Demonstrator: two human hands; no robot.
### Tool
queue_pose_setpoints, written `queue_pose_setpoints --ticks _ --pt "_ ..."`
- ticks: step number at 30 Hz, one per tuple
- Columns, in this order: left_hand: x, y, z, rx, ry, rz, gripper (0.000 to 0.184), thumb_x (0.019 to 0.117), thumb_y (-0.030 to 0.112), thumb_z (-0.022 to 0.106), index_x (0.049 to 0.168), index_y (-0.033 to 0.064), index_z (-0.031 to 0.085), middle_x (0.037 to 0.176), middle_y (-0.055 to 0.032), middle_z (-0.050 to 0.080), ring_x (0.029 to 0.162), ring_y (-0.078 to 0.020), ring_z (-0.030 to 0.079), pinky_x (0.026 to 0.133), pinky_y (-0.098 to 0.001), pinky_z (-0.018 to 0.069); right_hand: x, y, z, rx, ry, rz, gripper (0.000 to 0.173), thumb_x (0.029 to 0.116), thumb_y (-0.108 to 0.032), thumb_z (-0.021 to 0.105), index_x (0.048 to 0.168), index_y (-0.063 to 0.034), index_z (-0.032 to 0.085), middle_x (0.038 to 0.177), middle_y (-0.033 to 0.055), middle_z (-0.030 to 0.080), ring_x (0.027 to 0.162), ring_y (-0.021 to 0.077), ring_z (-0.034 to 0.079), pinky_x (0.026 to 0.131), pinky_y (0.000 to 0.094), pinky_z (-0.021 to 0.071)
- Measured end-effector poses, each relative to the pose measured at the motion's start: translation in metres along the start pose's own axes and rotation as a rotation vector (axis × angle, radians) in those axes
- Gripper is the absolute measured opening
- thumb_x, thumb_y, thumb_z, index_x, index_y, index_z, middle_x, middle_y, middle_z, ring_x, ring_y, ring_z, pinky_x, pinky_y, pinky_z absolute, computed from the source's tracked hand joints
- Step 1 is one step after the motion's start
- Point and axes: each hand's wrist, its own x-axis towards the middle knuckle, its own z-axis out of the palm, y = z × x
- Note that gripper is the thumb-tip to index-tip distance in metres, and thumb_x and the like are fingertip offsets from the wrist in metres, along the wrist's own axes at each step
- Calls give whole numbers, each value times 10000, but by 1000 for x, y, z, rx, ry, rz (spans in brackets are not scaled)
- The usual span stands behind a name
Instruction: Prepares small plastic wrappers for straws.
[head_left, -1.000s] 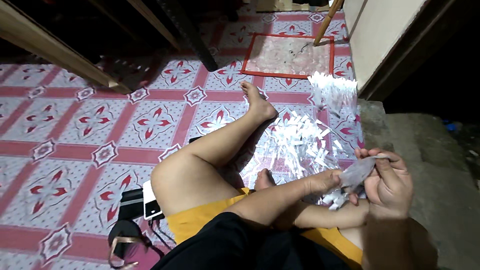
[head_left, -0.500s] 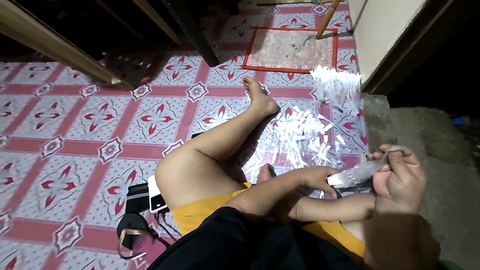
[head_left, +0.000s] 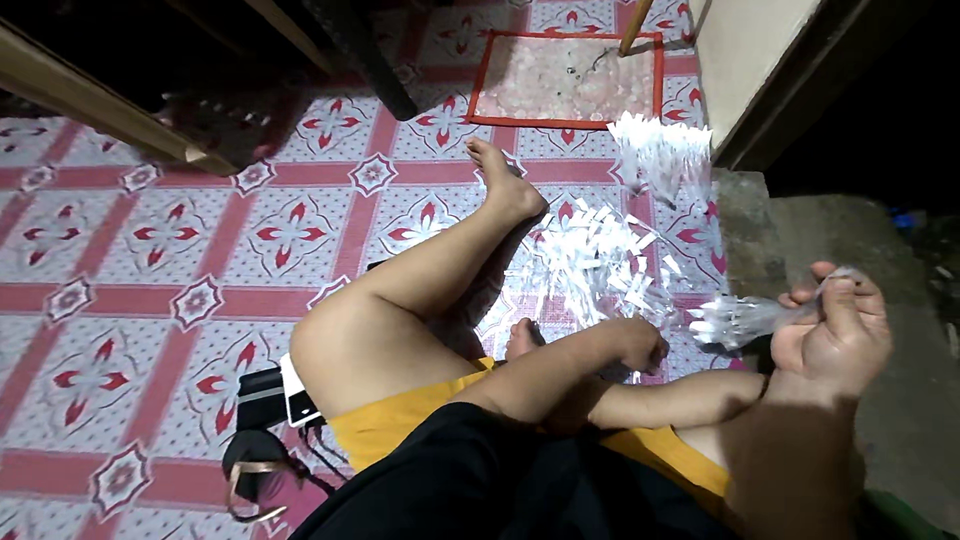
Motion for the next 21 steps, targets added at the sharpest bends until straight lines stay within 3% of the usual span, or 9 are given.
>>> queue_pose_setpoints --ticks 2,3,4,7,10,12,14,17,21 --pt "14 -19 36 132 144 32 738 644 506 886 1275 262 593 1343 -113 583 1250 -404 545 888 -676 515 1 -1 0 17 13 2 226 1086 -134 466 1237 -49 612 1240 113 658 916 208 690 789 356 613" --pt "16 -22 49 190 198 48 772 628 516 895 1295 280 587 1355 -104 576 1260 -404 535 891 -675 510 3 1 -6 30 8 -1 234 1088 -134 461 1247 -42 607 1238 120 655 921 215 688 795 365 612" --pt "20 -26 61 246 237 63 704 670 499 873 1286 279 610 1353 -93 580 1255 -392 540 896 -658 513 5 5 -14 41 -2 -5 245 1090 -134 457 1258 -32 602 1242 129 650 931 223 686 805 372 611" --pt "20 -39 68 200 346 72 286 928 440 672 1141 251 698 1289 -38 641 1210 -290 597 951 -564 532 9 9 -28 70 -37 -4 255 1096 -145 442 1274 -37 590 1231 125 643 945 219 673 812 363 602" --pt "-10 -31 17 -165 573 -23 297 1030 467 552 1115 242 725 1110 44 714 1057 -94 675 969 -397 569 1 -8 -5 69 -148 27 232 1093 -145 447 1241 -65 607 1277 99 633 894 167 663 753 301 587" --pt "-60 1 -44 -397 702 -65 262 1027 340 610 1105 135 752 1016 -4 748 939 -93 711 912 -371 593 -12 -25 34 -1 -247 51 194 1049 -84 501 1169 -64 651 1363 86 611 846 122 665 684 254 577" --pt "-100 28 -91 -552 804 -10 209 1007 205 649 1094 33 732 950 -63 744 850 -116 714 837 -353 605 -20 -23 61 -164 -359 86 166 991 -46 601 1126 -37 698 1410 106 597 825 134 685 642 266 594" --pt "-120 50 -121 -714 898 97 149 972 129 688 1047 5 723 876 -56 722 760 -87 677 746 -289 584 -31 -7 84 -493 -489 173 121 942 -133 709 1045 -90 758 1427 72 594 848 164 711 649 320 631" --pt "-124 62 -132 -814 932 175 119 948 88 714 1031 4 726 868 -25 724 747 -38 662 720 -225 569 -37 16 83 -745 -509 175 126 969 -272 706 1069 -220 763 1154 -40 702 843 115 688 703 304 618"
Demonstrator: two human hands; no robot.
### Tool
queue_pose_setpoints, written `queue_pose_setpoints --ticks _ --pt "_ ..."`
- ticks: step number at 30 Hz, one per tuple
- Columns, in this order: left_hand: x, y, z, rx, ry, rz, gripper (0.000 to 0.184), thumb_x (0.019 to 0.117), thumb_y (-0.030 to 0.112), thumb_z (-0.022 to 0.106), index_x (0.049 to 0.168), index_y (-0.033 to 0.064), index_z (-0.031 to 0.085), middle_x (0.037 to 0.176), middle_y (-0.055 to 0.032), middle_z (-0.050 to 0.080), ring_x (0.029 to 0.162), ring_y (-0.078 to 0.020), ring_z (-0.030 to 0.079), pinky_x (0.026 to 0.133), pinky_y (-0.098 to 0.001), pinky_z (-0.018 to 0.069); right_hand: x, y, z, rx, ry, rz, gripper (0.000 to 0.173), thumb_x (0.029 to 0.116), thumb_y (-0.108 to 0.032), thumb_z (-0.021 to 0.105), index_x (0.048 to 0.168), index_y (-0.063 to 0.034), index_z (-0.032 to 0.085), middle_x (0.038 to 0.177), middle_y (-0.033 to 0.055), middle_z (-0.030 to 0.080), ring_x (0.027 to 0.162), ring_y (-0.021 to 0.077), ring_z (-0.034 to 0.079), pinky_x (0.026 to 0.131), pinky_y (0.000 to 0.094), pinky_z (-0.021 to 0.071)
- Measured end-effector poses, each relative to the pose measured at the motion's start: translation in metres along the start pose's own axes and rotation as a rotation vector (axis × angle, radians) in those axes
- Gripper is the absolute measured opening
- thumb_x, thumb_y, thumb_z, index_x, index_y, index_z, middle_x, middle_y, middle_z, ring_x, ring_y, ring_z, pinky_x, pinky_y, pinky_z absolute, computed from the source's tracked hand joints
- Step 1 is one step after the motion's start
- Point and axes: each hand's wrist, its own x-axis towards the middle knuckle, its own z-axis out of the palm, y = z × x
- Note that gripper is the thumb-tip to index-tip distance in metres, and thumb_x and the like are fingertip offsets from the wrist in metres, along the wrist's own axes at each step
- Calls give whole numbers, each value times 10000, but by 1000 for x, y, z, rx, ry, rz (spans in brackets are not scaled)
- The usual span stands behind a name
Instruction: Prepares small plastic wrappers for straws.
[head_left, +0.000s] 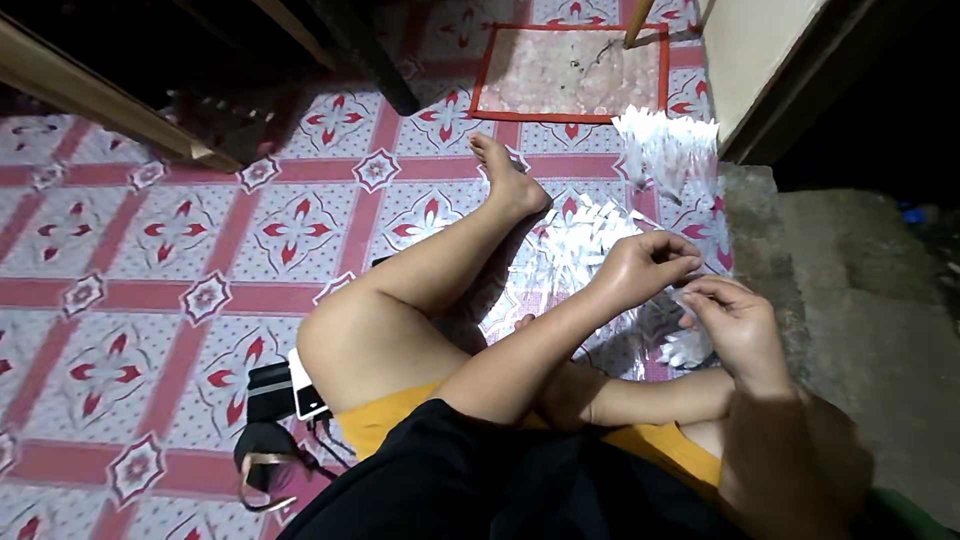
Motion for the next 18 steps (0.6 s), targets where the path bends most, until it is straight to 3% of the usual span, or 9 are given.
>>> queue_pose_setpoints --ticks 3,5,7,9,13,16,18 --pt "1 -9 -6 124 -59 -10 196 996 136 657 1138 9 706 956 -48 724 822 -64 673 785 -267 574 2 21 -11 34 54 -43 173 980 -257 698 1140 -222 754 1167 -37 700 852 120 687 710 302 623" --pt "-3 -34 -12 458 -264 7 221 1008 161 622 1170 43 714 1025 -69 730 904 -133 698 852 -362 592 3 28 -19 82 91 -70 200 979 -236 701 1170 -197 744 1189 -17 695 869 137 691 725 308 627" --pt "-10 -92 -11 839 -502 31 185 993 225 631 1135 185 743 1099 -35 719 1050 -207 684 921 -466 577 3 23 -22 101 126 -88 201 978 -225 702 1169 -177 742 1182 -5 697 860 146 692 721 318 629" --pt "-24 -162 -9 1051 -607 0 180 975 241 622 1123 292 711 1140 -16 679 1117 -262 640 887 -517 572 4 20 -22 108 137 -93 199 982 -222 699 1171 -174 738 1183 -6 696 838 141 690 695 311 627" --pt "-49 -245 -13 1173 -559 -86 285 955 296 628 1236 338 648 1250 -57 628 1158 -327 601 847 -576 560 4 23 -21 131 135 -102 207 977 -208 706 1176 -159 734 1185 7 692 836 150 689 693 311 628" --pt "-51 -258 -15 1149 -479 -78 231 976 485 579 1140 363 686 1229 -14 636 1162 -276 594 895 -552 546 4 18 -19 152 140 -100 207 967 -201 718 1167 -148 737 1174 14 697 835 158 690 691 322 631" --pt "-44 -248 -17 1080 -331 0 249 979 537 569 1108 375 705 1199 54 660 1175 -199 596 955 -485 534 5 20 -20 185 130 -116 204 969 -179 711 1164 -122 733 1185 35 692 852 177 692 702 330 634"
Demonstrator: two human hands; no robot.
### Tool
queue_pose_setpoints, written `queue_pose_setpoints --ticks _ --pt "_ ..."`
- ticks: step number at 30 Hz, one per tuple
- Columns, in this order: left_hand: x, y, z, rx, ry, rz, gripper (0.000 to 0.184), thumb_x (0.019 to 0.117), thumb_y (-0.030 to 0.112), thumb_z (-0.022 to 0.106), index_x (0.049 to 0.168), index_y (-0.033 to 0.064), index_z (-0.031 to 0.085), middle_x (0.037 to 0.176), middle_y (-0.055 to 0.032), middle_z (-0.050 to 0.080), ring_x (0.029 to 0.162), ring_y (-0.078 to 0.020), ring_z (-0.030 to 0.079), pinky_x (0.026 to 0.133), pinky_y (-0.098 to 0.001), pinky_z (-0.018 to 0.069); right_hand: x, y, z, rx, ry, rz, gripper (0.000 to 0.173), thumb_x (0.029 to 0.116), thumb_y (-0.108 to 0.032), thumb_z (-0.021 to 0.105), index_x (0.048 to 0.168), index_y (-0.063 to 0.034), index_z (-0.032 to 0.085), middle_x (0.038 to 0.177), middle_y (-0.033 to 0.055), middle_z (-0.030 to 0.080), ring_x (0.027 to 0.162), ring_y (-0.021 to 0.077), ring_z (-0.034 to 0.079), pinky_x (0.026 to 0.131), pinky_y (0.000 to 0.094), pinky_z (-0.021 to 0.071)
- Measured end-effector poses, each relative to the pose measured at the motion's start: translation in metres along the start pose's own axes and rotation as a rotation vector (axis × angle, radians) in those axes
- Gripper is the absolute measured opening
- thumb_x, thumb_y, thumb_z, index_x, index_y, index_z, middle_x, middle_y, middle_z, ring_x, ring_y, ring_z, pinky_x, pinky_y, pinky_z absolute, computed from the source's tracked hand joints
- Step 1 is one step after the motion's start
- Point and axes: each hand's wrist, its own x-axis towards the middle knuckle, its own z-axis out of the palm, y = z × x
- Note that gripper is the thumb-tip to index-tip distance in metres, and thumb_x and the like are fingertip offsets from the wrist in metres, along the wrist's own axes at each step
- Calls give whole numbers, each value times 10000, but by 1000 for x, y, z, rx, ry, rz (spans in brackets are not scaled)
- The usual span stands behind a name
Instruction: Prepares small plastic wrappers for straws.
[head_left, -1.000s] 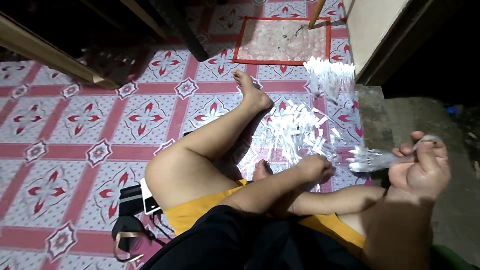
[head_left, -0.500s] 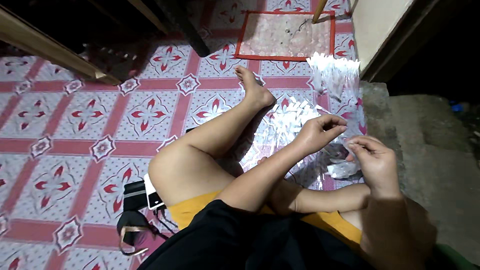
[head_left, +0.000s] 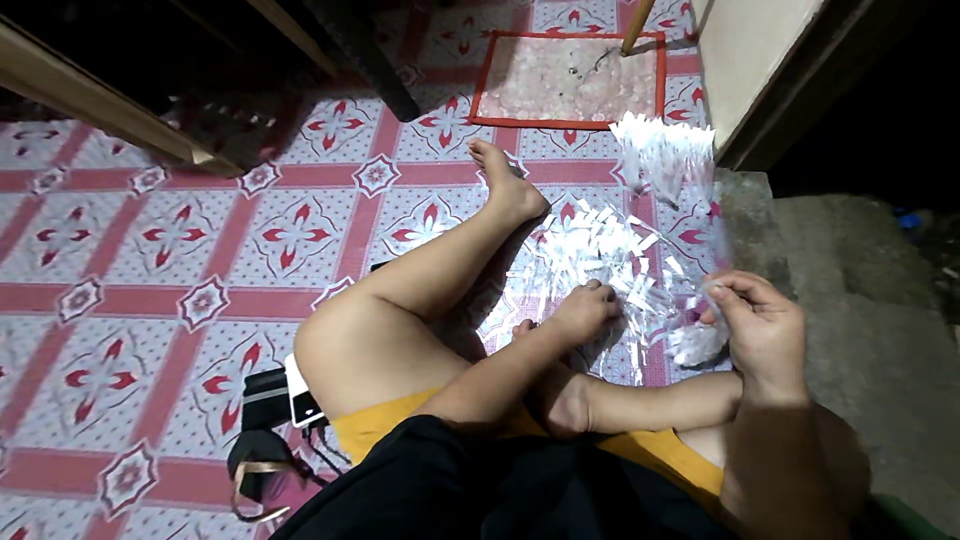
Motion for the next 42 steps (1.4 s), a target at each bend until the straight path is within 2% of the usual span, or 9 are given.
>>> queue_pose_setpoints --ticks 4,8,10,13,17,26,30,37,42 --pt "3 42 -104 -429 303 -13 155 960 371 704 1014 245 778 1109 90 713 1119 -70 635 1012 -340 531 1 -4 1 71 -13 5 175 970 -123 694 1134 -73 731 1174 64 693 871 201 691 720 355 632" --pt "4 77 -173 -823 493 25 114 959 169 721 1024 90 771 1023 -5 744 958 -112 712 899 -334 612 6 -29 16 130 6 -16 115 956 -83 688 1057 -43 725 1125 81 697 860 201 693 724 353 629" --pt "6 90 -185 -960 556 14 212 944 105 733 1140 26 716 954 -50 759 830 -141 731 804 -344 633 7 -39 23 175 17 -48 103 942 -62 697 1036 -32 727 1125 98 693 857 206 696 725 353 632" --pt "10 103 -186 -1082 623 13 394 913 41 755 1247 52 545 902 -100 763 760 -212 746 746 -390 640 7 -43 29 211 37 -70 93 943 -53 696 1026 -26 729 1130 105 686 847 207 696 715 354 636" --pt "21 104 -170 -991 669 135 121 919 31 740 1034 25 705 939 -67 745 781 -181 732 745 -366 654 4 -41 38 238 49 -54 107 949 -48 689 1049 -25 718 1128 109 685 825 214 697 684 363 640" --pt "4 127 -200 -1128 535 -44 233 1009 101 602 1177 3 731 1037 -101 762 921 -182 741 861 -372 622 1 -41 47 160 111 45 96 953 -72 694 1039 -41 724 1054 82 707 809 198 699 702 361 638" --pt "8 133 -200 -1149 534 -58 294 919 116 768 1188 0 736 1024 -92 769 888 -171 748 848 -353 636 1 -40 49 160 131 57 78 961 -57 673 1019 -40 721 1030 80 698 803 193 695 684 356 637" --pt "10 138 -208 -1108 523 -100 203 925 93 753 1115 23 767 979 -66 777 849 -144 747 818 -323 636 1 -38 50 150 134 70 81 957 -58 680 1027 -37 714 1049 86 692 794 195 697 664 353 638" --pt "10 138 -210 -1181 524 -95 462 901 51 771 1328 -22 607 961 -99 778 825 -176 753 814 -358 635 1 -40 49 111 124 70 89 955 -78 691 1035 -45 713 1052 73 691 785 180 694 654 338 636"
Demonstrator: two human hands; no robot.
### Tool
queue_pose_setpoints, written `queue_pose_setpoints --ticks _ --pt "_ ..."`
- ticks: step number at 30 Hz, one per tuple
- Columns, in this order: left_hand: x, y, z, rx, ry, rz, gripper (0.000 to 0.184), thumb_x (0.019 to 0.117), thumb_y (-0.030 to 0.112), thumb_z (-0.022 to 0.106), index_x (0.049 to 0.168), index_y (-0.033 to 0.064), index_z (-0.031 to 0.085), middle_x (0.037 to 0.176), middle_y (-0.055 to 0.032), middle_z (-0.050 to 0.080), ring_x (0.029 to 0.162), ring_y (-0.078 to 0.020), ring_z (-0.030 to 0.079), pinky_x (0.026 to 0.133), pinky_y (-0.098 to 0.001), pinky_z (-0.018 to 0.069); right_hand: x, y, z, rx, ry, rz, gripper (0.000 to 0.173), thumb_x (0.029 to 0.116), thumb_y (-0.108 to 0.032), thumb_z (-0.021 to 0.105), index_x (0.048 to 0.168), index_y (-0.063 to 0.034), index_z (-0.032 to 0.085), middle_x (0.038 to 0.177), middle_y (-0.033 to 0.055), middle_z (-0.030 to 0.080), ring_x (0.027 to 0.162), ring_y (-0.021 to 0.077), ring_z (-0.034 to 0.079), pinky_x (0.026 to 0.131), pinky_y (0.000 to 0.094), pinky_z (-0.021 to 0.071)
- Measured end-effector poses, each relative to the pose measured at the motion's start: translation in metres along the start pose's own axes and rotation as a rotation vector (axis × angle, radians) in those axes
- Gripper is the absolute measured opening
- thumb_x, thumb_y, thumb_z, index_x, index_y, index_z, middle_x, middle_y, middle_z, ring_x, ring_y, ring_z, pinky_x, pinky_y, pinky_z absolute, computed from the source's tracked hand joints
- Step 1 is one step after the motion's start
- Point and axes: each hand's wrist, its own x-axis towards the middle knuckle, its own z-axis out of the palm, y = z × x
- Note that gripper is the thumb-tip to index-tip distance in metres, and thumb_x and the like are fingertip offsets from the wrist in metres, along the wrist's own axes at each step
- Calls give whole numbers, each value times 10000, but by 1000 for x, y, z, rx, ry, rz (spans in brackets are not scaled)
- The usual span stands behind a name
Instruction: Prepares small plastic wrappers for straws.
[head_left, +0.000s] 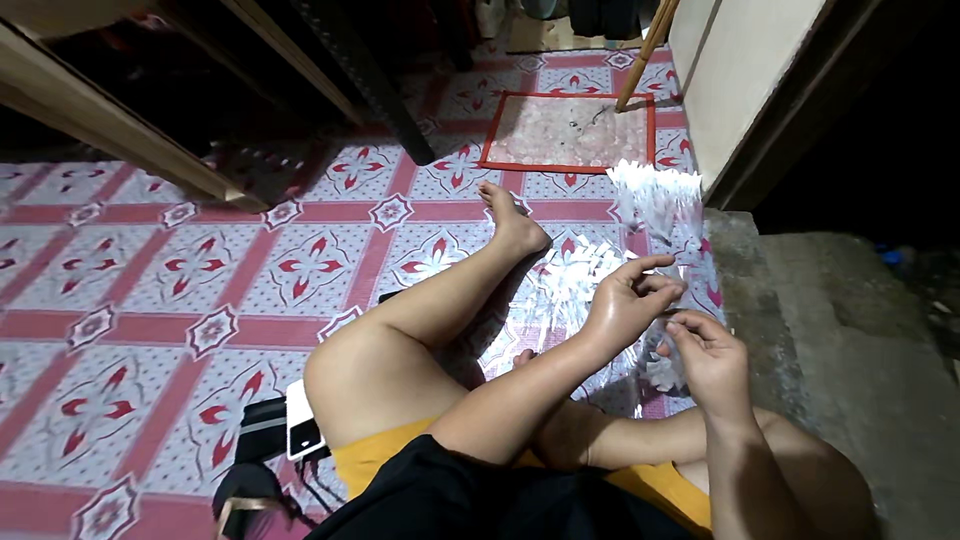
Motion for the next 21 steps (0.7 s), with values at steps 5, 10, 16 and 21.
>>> queue_pose_setpoints --ticks 5,10,16,21 --pt "-1 -1 0 -51 -5 2 552 892 15 767 1396 -21 546 956 -122 775 822 -198 754 809 -372 636 -1 0 0 -5 -1 6 85 953 -75 692 1028 -43 714 1061 74 692 798 182 697 664 337 637" --pt "-2 1 0 -60 -4 21 554 893 7 763 1398 -24 538 953 -128 773 821 -205 756 809 -379 639 3 9 -4 -41 15 -40 74 942 -85 706 1009 -68 732 1117 78 679 899 187 697 735 339 638" --pt "2 -27 10 97 -29 186 579 888 72 791 1408 24 542 947 -36 777 819 -147 752 804 -353 646 10 6 -23 159 -32 -200 92 900 -86 760 989 -64 755 1313 137 607 1107 241 650 916 369 600" --pt "2 -68 26 104 -119 250 550 919 146 782 1413 62 555 1021 -28 774 917 -159 755 907 -383 635 12 15 -31 402 -42 -232 106 937 -18 681 1035 -9 719 1254 151 641 1154 259 631 986 383 561"
